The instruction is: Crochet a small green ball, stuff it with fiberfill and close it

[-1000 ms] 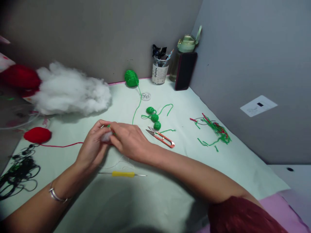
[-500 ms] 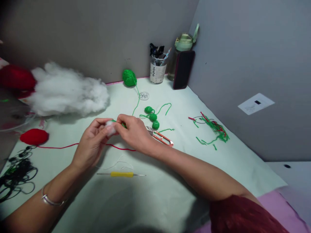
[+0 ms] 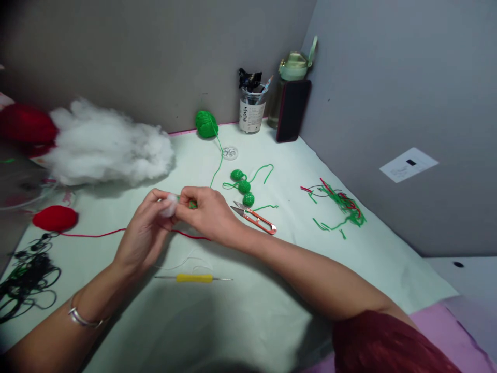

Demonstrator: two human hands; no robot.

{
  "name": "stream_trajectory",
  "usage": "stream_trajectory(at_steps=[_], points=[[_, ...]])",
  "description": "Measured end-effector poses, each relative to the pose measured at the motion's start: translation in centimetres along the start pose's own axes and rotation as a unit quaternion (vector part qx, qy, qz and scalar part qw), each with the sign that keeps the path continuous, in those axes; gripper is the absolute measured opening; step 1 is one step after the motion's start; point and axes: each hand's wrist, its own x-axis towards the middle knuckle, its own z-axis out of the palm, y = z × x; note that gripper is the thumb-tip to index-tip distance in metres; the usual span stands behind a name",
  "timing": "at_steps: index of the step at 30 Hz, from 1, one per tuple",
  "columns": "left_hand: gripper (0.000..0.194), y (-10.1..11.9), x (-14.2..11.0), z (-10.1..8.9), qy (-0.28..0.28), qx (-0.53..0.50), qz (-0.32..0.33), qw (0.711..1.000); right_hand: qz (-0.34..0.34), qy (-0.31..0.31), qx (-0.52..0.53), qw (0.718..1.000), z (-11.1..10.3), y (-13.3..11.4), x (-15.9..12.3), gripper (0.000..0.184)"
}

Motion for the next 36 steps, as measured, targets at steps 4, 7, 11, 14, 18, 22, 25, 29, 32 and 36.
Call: stream_trajectory(at_steps=[4, 7, 11, 14, 18, 22, 25, 29, 32, 36], points=[[0.017, 0.1, -0.3, -0.1, -0.055, -0.002, 0.006, 0.998, 0.06, 0.012, 0.119, 0.991, -0.6, 0.2, 0.7, 0.015], [0.023, -0.3, -0.2, -0.1, -0.05, 0.009, 0.003, 0.999, 0.083, 0.0, 0.156, 0.984, -0.7, 0.1, 0.7, 0.018], [0.028, -0.6, 0.1, -0.2, -0.011, -0.003, 0.007, 1.0, 0.022, -0.016, 0.084, 0.996, -0.5, 0.0, 0.4, 0.021], [0.03, -0.6, 0.3, -0.3, 0.007, -0.002, 0.001, 1.0, -0.011, -0.037, 0.017, 0.999, -0.1, -0.5, -0.4, 0.019], [0.023, -0.8, 0.6, -0.6, 0.004, 0.046, 0.008, 0.999, -0.024, -0.02, -0.1, 0.994, 0.7, -1.4, -1.7, 0.014], [0.022, -1.3, 0.8, -0.8, 0.022, 0.14, 0.14, 0.98, -0.01, -0.023, 0.0, 1.0, 1.1, -1.2, -1.5, 0.019], [0.021, -1.5, 0.7, -0.8, 0.02, 0.166, 0.21, 0.963, 0.052, -0.034, 0.152, 0.986, 0.9, -0.4, -0.6, 0.037], [0.019, -0.6, 0.4, -0.8, -0.012, 0.187, 0.188, 0.964, 0.042, -0.039, 0.159, 0.986, 0.4, 0.2, 0.1, 0.046], [0.021, 0.7, 0.3, -1.1, -0.045, 0.194, 0.135, 0.971, -0.005, -0.024, 0.094, 0.995, 0.1, 0.3, 0.2, 0.043], [0.018, 2.1, 0.3, -1.3, -0.091, 0.151, 0.073, 0.982, -0.018, 0.011, 0.022, 1.0, 0.0, 0.1, 0.3, 0.046]])
